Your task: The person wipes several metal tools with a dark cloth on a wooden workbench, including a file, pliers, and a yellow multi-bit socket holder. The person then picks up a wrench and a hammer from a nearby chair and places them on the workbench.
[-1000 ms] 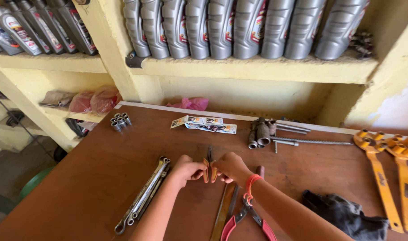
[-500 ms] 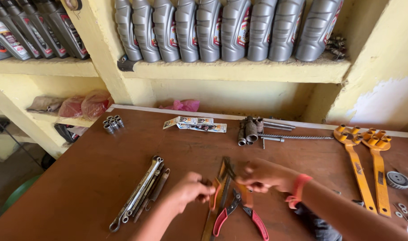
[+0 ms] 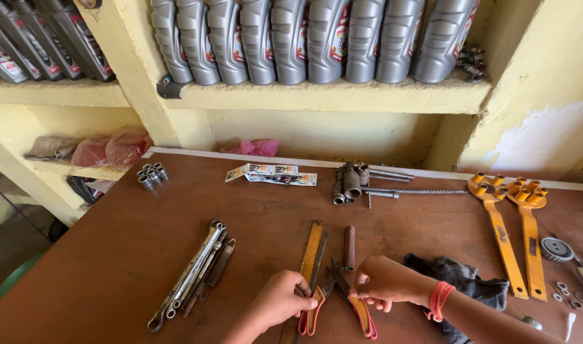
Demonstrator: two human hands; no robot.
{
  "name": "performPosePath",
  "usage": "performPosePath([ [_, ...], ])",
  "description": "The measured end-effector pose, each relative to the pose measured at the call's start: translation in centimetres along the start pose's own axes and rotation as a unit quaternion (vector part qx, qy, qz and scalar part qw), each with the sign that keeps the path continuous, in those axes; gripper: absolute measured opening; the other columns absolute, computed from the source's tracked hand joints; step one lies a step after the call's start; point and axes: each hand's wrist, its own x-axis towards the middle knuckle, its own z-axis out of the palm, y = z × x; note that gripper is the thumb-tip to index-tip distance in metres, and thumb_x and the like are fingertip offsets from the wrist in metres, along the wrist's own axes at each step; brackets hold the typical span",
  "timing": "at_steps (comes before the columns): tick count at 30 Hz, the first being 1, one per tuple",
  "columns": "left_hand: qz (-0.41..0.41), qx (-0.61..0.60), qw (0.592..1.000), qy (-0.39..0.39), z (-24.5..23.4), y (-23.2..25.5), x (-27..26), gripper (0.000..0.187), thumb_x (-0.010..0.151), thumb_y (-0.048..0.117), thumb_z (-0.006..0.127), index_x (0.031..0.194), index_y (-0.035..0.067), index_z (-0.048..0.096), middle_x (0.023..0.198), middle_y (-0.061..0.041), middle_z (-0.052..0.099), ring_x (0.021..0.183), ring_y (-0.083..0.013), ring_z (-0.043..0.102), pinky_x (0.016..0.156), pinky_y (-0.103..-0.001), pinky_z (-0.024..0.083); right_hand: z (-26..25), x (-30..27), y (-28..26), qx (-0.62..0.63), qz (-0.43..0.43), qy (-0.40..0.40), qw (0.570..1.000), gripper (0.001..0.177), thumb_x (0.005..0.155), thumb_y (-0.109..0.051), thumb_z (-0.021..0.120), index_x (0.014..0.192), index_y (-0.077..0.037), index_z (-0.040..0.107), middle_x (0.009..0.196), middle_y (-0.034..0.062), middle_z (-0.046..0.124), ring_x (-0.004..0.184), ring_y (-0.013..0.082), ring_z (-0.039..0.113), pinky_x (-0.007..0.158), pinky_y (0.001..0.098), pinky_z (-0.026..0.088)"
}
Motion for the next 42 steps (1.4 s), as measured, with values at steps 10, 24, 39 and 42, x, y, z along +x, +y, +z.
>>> performPosePath([
  [10,0.065,0.101,0.992,0.030,1.2,0.5,-1.2,0.016,0.075,0.010,0.079,0.086,0.000,0.073,0.078,-0.009,0.078,0.072,-0.0172,0.077,0.068,-0.030,0.060,0.7,-1.5,-1.3,-0.085,0.000,-0.001,0.996,0.033,0.095,-0.036,0.071,0.086,-0.004,0.071,0.069,0.0046,0.070,0.057,0.0118,0.069,0.052,0.0282,0.059],
  [24,0.086,0.270,0.958,0.052,2.5,3.5,-2.0,0.063,0.073,0.040,0.089,0.110,0.001,0.057,0.100,-0.013,0.063,0.088,-0.0289,0.067,0.080,-0.042,0.055,0.9,-1.4,-1.4,-0.224,-0.042,0.024,0.973,0.035,0.092,-0.045,0.066,0.093,-0.011,0.073,0.085,0.0109,0.076,0.085,0.0262,0.076,0.083,0.0377,0.056],
  [39,0.062,0.269,0.960,0.045,3.8,1.7,-1.5,0.031,0.080,0.029,0.078,0.098,0.009,0.062,0.106,-0.010,0.061,0.104,-0.0281,0.064,0.090,-0.042,0.050,1.0,-0.6,-1.4,-0.176,-0.064,0.114,0.976,0.023,0.088,-0.036,0.072,0.090,-0.013,0.071,0.087,0.0034,0.077,0.075,0.0170,0.075,0.076,0.0343,0.059],
  [42,0.041,0.248,0.964,0.084,3.2,1.8,-1.7,0.019,0.079,0.016,0.071,0.095,0.009,0.062,0.101,-0.010,0.062,0.097,-0.0279,0.067,0.084,-0.042,0.052,0.7,-0.4,-0.9,-0.168,-0.062,0.122,0.976,0.026,0.087,-0.036,0.074,0.088,-0.010,0.073,0.079,0.0051,0.077,0.064,0.0164,0.075,0.070,0.0319,0.060],
])
